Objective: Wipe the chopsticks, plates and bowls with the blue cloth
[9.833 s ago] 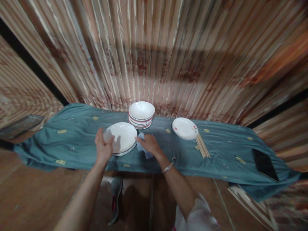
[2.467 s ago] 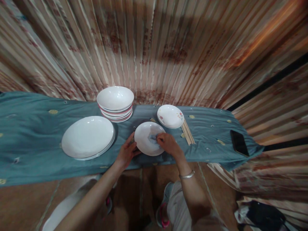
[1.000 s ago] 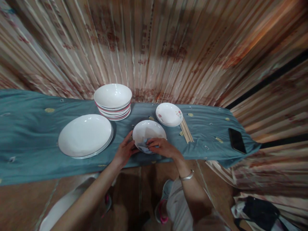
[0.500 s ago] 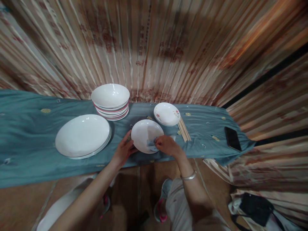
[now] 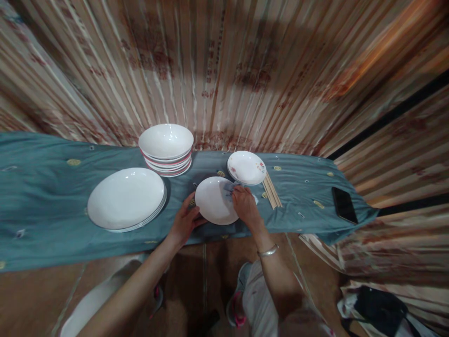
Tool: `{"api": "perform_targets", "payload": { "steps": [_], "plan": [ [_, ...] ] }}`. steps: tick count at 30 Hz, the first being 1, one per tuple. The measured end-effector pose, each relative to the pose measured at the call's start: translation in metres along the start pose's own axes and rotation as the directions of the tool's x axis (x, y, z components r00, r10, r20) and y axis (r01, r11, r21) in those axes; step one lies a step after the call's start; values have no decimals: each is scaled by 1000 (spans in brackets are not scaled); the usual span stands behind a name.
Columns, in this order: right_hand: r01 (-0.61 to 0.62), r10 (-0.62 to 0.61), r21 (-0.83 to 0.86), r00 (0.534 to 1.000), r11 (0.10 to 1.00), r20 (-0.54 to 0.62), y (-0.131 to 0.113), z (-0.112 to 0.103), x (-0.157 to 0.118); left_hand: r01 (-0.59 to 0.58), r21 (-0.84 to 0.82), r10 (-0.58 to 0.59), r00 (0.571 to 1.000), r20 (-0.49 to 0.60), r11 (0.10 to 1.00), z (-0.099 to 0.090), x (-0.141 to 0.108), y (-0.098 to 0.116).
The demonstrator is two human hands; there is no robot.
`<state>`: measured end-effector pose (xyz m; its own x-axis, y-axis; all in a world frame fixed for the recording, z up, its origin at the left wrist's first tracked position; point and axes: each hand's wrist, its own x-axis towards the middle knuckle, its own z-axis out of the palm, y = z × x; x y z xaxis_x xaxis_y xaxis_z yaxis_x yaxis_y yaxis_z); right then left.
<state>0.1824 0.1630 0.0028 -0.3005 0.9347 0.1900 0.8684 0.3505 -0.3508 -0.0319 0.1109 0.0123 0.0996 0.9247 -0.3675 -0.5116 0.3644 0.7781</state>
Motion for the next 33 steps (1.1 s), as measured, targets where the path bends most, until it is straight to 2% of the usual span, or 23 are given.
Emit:
{"api": "perform_targets", "payload": {
  "steps": [3,6,9,16,24,33],
  "plan": [
    [-65,70,87,996,994,-57,-3,4,6,8,-5,-8,1000,18,1000,0,-1,0],
    [-116,123,178,992,977,-32,-6,10,11,15,-9,-15,999,39,1000,-1,-1,-1],
    [-122,131,199,991,972,-35,-9,17,16,14,-14,-14,999,43,1000,-3,-1,-2],
    [-50,56,209,998,977,-21,-24,25,24,14,-18,-14,999,42,1000,-2,-1,-1],
    [59,-75,400,997,915,24,-37,37,34,16,-38,-14,999,34,999,-1,-1,-1],
    [110,-224,563,965,819,136,-57,26,28,27,-75,-28,1000,-5,997,-4,3,-5]
  ]
}}
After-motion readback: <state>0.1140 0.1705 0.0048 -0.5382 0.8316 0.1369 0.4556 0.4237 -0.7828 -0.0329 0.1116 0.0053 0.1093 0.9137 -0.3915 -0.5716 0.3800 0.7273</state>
